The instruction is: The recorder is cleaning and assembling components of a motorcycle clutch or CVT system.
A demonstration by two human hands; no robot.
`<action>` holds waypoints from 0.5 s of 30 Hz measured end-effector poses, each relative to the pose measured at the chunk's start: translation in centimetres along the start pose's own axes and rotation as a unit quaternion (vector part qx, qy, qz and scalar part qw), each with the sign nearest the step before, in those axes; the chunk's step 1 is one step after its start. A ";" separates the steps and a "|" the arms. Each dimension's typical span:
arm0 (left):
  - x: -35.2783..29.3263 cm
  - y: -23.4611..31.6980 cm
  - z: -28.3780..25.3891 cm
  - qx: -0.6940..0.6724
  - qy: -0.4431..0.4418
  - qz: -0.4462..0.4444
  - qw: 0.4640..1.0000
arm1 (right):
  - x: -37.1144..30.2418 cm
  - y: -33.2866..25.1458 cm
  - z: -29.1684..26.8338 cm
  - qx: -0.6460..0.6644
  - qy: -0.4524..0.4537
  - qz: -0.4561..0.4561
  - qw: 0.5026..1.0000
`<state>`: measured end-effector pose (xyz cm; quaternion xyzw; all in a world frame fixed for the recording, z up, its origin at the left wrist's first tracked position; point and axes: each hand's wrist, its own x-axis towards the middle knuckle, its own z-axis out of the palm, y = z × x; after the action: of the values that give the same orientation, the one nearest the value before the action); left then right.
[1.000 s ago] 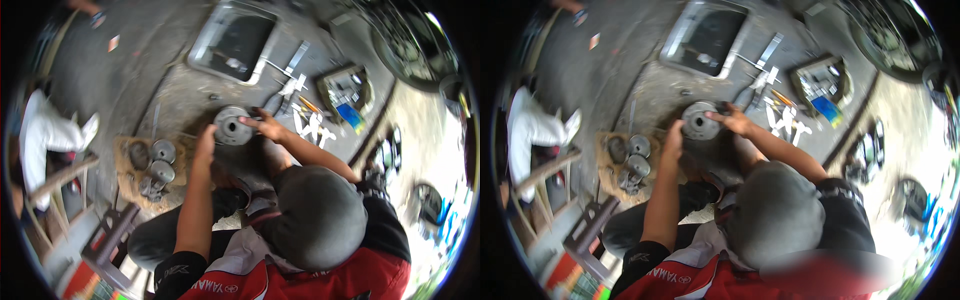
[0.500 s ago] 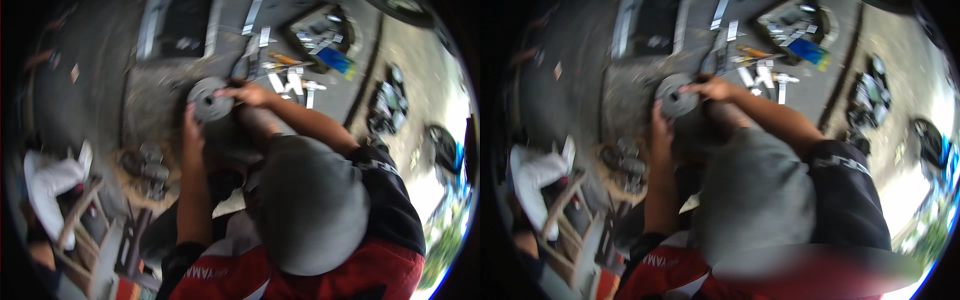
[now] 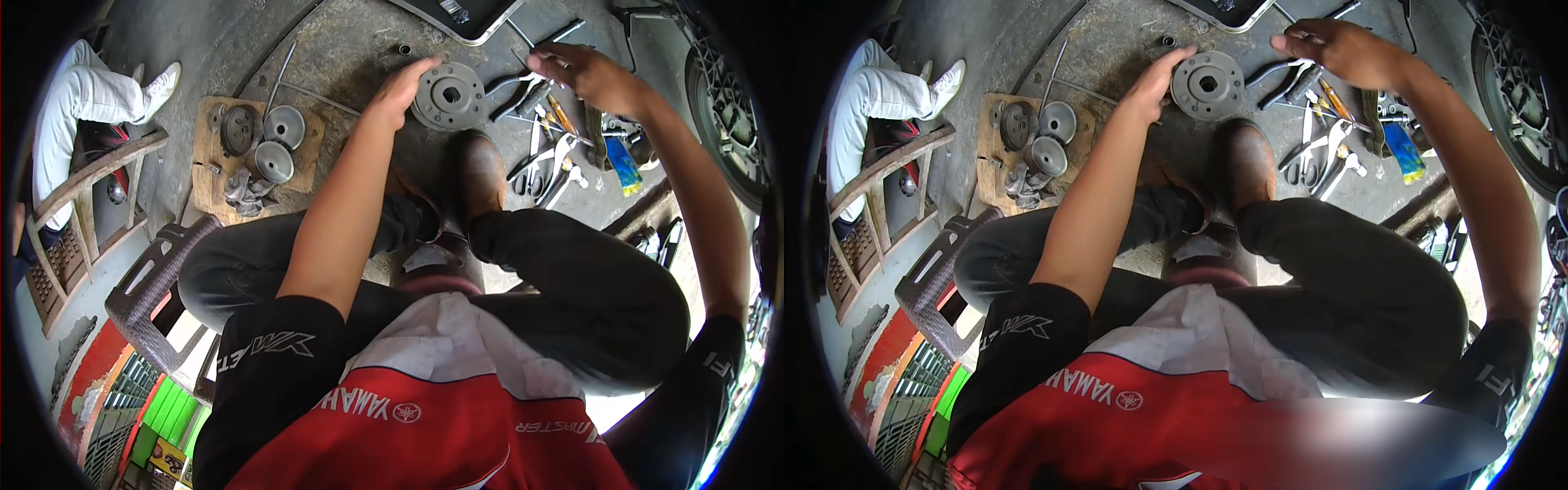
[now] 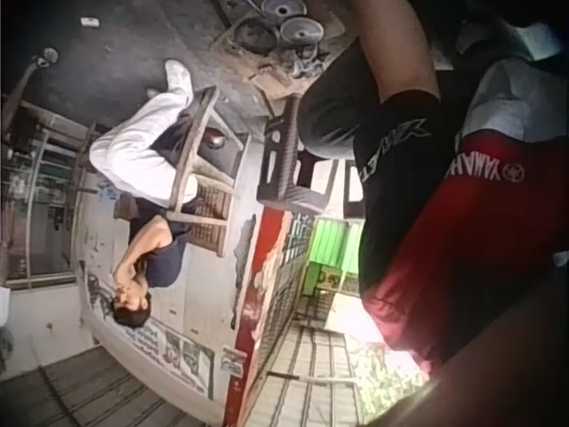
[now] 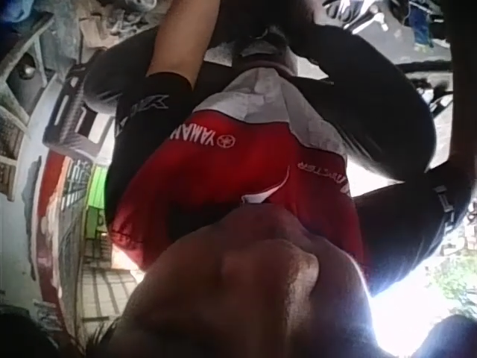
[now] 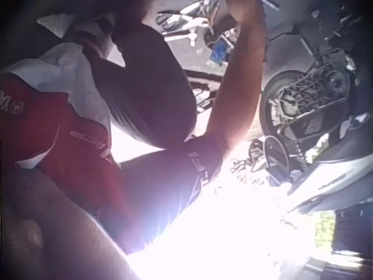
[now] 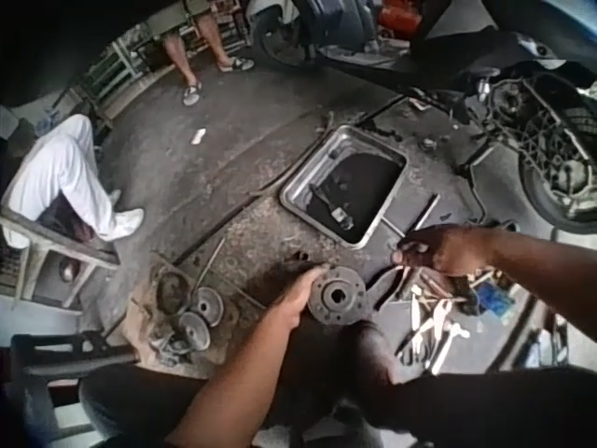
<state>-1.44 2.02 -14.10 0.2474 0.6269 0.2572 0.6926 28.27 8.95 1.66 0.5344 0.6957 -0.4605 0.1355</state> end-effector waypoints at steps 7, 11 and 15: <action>1.6 -0.5 1.4 0.124 0.083 0.017 0.989 | 8.5 0.0 13.2 0.306 -0.002 0.201 0.931; 0.6 -2.7 1.8 0.088 0.168 0.000 0.982 | 11.4 -0.6 20.6 0.538 0.137 0.118 0.823; -1.6 -4.1 3.2 -0.016 0.243 -0.015 0.970 | 12.0 -1.2 20.8 0.515 0.171 0.155 0.826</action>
<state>1.80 -2.16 -15.38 0.1574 0.7757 0.3092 0.5272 16.25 0.07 -17.16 0.6976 0.2780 -0.6259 -0.2108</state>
